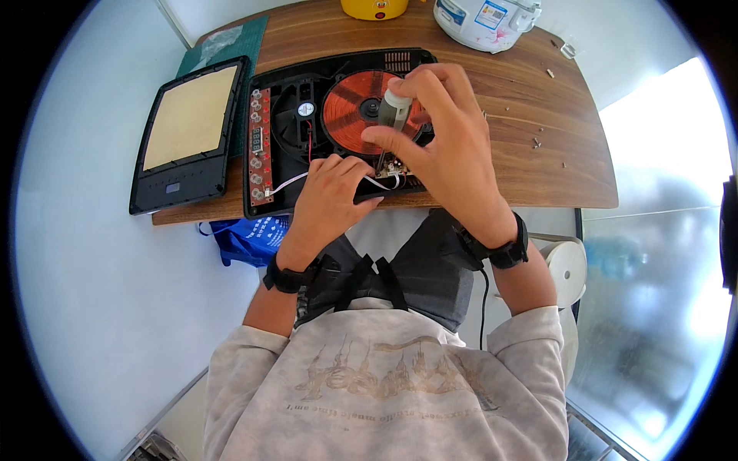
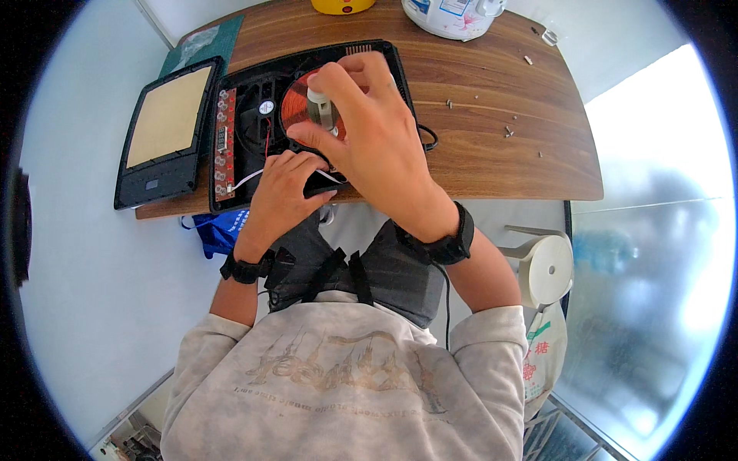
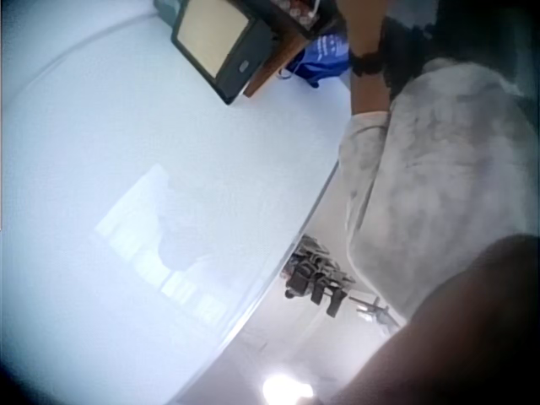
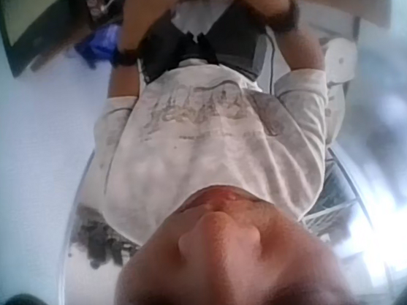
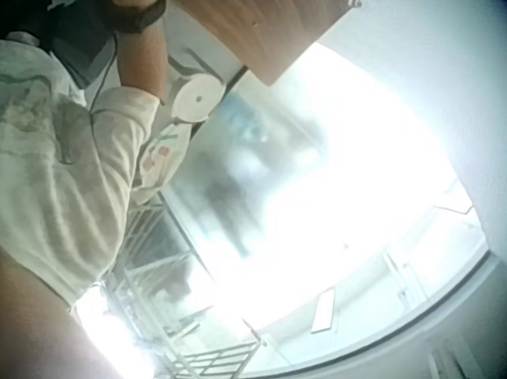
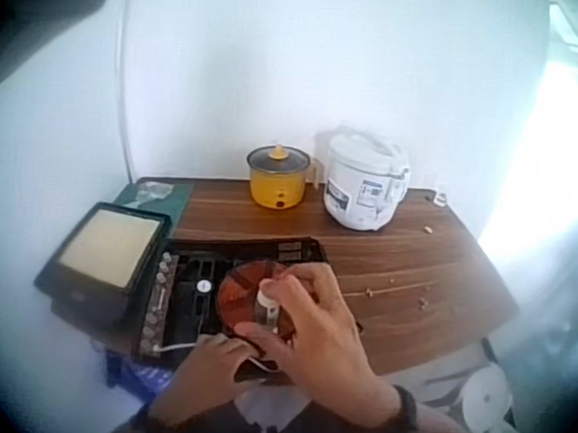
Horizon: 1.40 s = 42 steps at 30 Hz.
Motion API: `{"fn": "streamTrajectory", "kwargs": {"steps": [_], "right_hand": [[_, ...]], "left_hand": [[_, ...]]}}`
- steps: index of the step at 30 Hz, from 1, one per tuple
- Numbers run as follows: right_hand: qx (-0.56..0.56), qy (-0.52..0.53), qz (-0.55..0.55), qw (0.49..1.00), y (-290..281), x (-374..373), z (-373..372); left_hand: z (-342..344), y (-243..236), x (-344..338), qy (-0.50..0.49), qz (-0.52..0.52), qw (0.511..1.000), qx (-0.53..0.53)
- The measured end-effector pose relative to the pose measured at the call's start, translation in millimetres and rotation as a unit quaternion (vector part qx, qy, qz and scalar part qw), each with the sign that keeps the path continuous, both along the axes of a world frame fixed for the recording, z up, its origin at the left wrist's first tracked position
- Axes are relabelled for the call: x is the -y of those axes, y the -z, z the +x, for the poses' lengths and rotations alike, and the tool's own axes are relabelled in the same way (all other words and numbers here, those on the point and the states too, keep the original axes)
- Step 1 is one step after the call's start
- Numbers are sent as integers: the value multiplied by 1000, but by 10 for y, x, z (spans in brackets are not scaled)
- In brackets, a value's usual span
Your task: The person uses a screwdriver to adjust components on the internal circuit board of a disassembled electronic device. They rotate the device to access different areas and continue tightening or loosening screws on the board.
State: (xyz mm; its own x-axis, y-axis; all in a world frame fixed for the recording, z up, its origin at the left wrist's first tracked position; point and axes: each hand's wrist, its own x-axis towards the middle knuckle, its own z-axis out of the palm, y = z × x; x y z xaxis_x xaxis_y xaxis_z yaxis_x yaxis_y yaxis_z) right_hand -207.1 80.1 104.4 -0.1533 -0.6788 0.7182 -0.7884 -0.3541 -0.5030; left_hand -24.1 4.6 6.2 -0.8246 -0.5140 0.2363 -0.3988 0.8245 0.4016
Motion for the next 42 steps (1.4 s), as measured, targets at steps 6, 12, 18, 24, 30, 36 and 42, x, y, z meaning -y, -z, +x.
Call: {"fn": "streamTrajectory", "kwargs": {"steps": [6, 12, 18, 24, 30, 36, 42], "right_hand": [[38, 11, 8, 999, 17, 108, -75], [86, -44, 3, 995, 37, 166, -115], [16, -35, -66, 997, 32, 163, -55], [70, -39, 34, 996, -45, 133, -46], [66, -68, 15, 995, 24, 143, -15], [37, -53, -19, 998, 36, 141, -22], [56, -70, 9, 996, 4, 109, -13]], "left_hand": [[-1, -16, -1, -2, 0, 1000, 8], [0, -21, 1, 0, 1, 1000, 9], [-2, -40, -6, 2, 0, 1000, 9], [5, -19, 2, 3, -5, 1000, 7], [-2, -31, -7, 5, -14, 1000, 2], [-10, 1, -8, 0, -31, 999, -23], [-15, -2, -15, -2, -42, 999, -30]]}}
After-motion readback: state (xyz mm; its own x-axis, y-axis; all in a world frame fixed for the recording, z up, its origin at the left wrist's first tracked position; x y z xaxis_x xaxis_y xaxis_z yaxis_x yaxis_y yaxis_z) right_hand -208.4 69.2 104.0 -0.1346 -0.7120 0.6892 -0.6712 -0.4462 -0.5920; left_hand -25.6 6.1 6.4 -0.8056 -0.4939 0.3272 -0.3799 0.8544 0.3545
